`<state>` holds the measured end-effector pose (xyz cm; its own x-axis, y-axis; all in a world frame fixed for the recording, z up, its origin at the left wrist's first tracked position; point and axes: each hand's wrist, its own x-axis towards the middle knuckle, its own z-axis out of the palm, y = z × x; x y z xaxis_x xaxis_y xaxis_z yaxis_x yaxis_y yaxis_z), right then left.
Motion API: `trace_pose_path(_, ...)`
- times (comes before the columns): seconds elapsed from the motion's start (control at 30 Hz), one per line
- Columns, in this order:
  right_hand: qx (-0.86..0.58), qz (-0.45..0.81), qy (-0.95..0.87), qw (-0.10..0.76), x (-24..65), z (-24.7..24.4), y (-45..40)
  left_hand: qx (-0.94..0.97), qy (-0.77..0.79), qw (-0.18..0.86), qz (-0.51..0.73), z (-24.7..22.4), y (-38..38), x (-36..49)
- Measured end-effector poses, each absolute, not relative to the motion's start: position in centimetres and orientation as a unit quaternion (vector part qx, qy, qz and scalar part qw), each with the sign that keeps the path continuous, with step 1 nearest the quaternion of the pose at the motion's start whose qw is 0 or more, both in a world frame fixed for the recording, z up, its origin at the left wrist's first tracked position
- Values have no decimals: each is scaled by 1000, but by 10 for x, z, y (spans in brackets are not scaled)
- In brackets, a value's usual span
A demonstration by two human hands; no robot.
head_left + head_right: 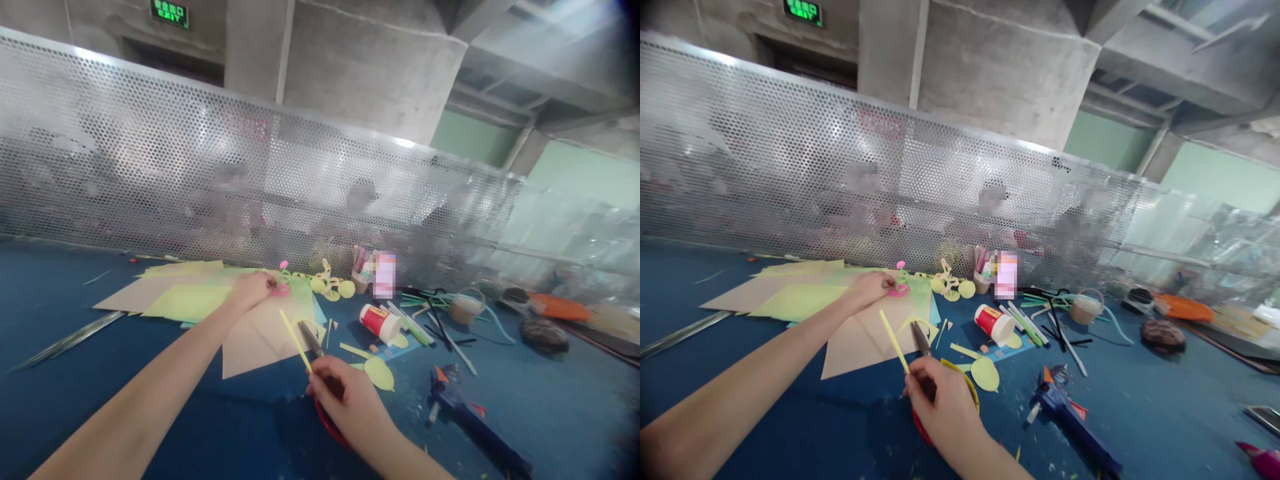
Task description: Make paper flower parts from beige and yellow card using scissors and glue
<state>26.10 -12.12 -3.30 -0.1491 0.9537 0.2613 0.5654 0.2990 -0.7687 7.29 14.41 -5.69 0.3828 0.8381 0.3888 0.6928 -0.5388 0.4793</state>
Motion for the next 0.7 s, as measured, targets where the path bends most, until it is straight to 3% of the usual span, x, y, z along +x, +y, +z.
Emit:
trace_pose_path(0.33,-533,265,-707,383,259,-35,-120,836,477,76,259,-55,150,72)
trace_pose_path(0.7,-534,262,-710,377,260,-36,-121,830,476,31,289,-49,136,70)
